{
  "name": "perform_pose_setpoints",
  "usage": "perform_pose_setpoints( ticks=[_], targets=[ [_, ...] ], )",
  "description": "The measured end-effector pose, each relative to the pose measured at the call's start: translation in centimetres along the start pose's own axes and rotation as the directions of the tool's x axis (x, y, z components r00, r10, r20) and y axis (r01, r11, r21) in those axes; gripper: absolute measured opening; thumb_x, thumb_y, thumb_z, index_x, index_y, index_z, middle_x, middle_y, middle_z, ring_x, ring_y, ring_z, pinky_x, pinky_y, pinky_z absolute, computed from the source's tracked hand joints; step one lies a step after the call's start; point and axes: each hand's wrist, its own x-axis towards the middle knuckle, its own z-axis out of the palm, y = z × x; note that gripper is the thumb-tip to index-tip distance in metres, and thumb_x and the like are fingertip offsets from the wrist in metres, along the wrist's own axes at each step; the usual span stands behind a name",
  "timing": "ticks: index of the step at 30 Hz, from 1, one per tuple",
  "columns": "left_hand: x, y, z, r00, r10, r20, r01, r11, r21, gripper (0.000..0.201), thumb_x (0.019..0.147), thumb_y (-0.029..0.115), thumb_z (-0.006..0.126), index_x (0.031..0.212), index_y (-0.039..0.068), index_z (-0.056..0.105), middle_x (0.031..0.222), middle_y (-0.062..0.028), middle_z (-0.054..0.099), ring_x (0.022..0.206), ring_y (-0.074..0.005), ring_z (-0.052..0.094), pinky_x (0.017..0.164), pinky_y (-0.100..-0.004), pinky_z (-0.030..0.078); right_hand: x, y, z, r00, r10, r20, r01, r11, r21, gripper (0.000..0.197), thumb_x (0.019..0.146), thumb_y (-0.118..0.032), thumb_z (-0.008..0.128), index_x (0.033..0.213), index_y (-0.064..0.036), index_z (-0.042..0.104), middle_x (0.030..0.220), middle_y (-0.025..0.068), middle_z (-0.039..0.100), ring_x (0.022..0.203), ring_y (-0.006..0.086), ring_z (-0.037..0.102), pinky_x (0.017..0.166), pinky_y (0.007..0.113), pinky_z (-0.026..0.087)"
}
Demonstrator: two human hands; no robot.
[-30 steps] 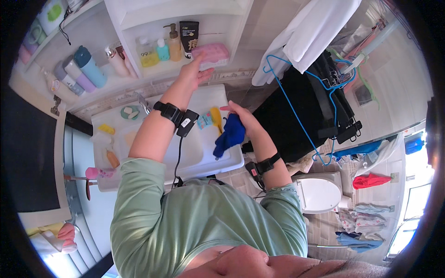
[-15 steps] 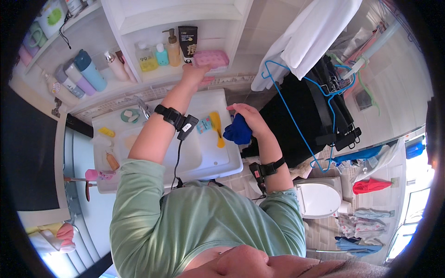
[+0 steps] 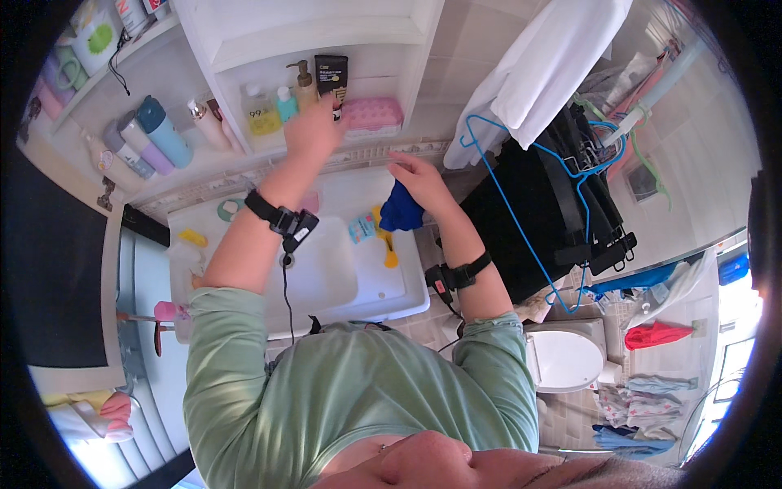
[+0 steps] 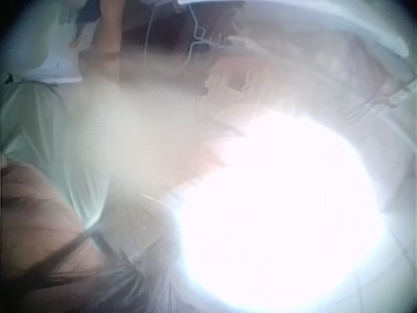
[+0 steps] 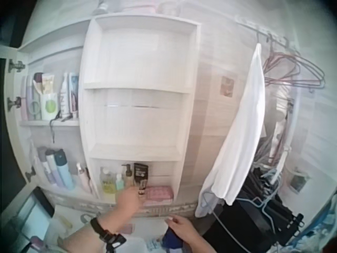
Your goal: The person wipes various bathroom items on the sink counter with a blue cloth. They handle a pink container, a small dish with soap, a yellow brush, and a white tube, wiping each item individually and placing them back on the counter or shelf.
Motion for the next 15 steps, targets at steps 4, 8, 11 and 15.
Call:
perform_pose_setpoints(
  ticks=[4, 8, 11, 15],
  targets=[
    [3.7, 0.5, -2.6, 0.975, 0.164, -0.15, -0.126, 0.964, 0.234, 0.05, 0.086, 0.026, 0.073, 0.131, 0.01, 0.057, 0.097, -0.0132, 0.073, 0.081, -0.0357, 0.072, 0.069, -0.0456, 0.059, 2.2, -1.8, 0.7, 0.996, 0.075, 0.05, -0.071, 0.994, -0.082, 0.045, 0.094, -0.036, 0.069, 0.125, -0.0028, 0.068, 0.094, 0.0093, 0.072, 0.085, 0.0177, 0.065, 0.077, 0.032, 0.052],
    [6.4, -0.3, -2.6, 0.989, 0.149, -0.009, -0.133, 0.909, 0.395, 0.053, 0.086, 0.025, 0.073, 0.133, 0.01, 0.054, 0.096, -0.0134, 0.072, 0.082, -0.0349, 0.073, 0.067, -0.0449, 0.06, 4.7, -1.5, 1.7, 0.991, 0.129, 0.037, -0.126, 0.988, -0.09, 0.043, 0.094, -0.039, 0.068, 0.115, -0.0011, 0.072, 0.095, 0.0102, 0.073, 0.086, 0.0181, 0.066, 0.079, 0.032, 0.052],
    [7.5, -1.1, -2.0, 0.968, 0.246, -0.048, -0.193, 0.853, 0.485, 0.04, 0.086, 0.012, 0.064, 0.125, 0.013, 0.057, 0.086, -0.0075, 0.072, 0.075, -0.0306, 0.074, 0.059, -0.042, 0.059, 5.9, -0.8, 2.4, 0.994, 0.107, -0.004, -0.107, 0.994, -0.009, 0.043, 0.093, -0.039, 0.069, 0.11, -0.0002, 0.074, 0.093, 0.0099, 0.073, 0.084, 0.0176, 0.066, 0.078, 0.032, 0.052],
    [7.6, -1.2, -2.5, 0.957, 0.285, -0.061, -0.24, 0.89, 0.389, 0.043, 0.086, 0.018, 0.069, 0.126, 0.017, 0.056, 0.096, -0.0087, 0.071, 0.081, -0.0321, 0.073, 0.064, -0.0433, 0.059, 6.2, -0.9, 3.1, 0.99, 0.142, -0.001, -0.142, 0.989, 0.032, 0.041, 0.092, -0.039, 0.07, 0.103, 0.0007, 0.074, 0.087, 0.0091, 0.073, 0.082, 0.0178, 0.065, 0.076, 0.032, 0.051]
  ],
)
